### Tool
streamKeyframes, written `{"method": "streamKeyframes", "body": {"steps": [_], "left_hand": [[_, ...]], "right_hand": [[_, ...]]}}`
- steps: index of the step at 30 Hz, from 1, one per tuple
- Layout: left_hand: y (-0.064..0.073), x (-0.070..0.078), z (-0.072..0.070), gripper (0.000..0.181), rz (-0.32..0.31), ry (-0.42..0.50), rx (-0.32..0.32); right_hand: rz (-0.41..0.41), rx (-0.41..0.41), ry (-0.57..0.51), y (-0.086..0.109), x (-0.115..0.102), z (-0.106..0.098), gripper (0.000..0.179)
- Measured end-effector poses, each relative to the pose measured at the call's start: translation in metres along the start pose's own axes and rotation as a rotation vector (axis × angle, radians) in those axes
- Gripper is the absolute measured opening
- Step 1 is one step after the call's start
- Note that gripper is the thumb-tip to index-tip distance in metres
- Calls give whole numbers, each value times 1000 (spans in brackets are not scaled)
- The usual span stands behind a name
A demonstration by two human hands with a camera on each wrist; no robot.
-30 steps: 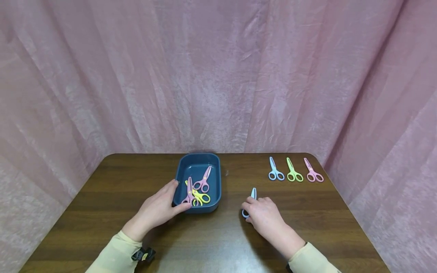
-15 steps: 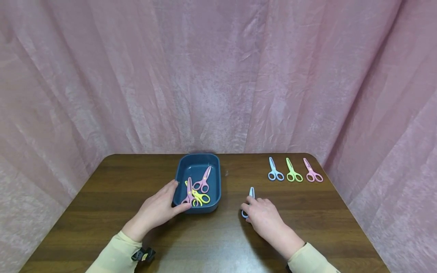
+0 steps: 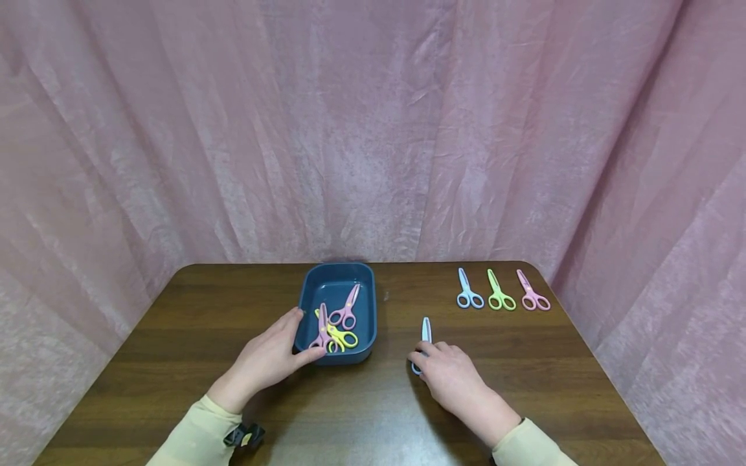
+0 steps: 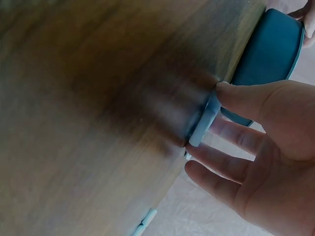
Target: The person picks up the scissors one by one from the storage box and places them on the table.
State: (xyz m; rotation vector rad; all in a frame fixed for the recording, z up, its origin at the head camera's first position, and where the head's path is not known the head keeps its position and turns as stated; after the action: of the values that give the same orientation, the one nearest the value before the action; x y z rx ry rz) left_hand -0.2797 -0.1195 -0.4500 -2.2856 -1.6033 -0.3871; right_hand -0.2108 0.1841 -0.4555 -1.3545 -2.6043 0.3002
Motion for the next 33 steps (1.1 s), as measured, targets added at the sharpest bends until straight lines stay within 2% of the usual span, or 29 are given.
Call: {"method": "streamKeyframes", "body": {"steps": [7,14,23,27,33], "left_hand": [[0,0,1,107,-5,3,-5],[0,1,0,106,-3,1,-2],[0,0,-1,107,-5,3,3],[0,1,-1,107,0,4,6],[0,1,0,106,5,2,5]], "right_hand": [[27,7,14,5,-4,-5,37],[118,2,44,12,-11,-8,44],[214,-45,-14,25,-12,-10,54],[216,-86,-53,31,-7,-8,56],[174,-101,-61,36,-3,-7,58]]}}
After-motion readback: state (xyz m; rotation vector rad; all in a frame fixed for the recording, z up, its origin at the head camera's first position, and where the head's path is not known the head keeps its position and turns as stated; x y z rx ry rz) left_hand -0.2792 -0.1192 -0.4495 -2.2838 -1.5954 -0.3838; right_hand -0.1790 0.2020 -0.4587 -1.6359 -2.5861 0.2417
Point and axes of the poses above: each hand's wrist, its own y-axis away from the middle knuckle, its own z-axis out of the palm, x = y × z, the point moved 7 cm from there along -y, towards the middle knuckle, and after that the axes turned 2 degrees about x, right-handed, at the moved point
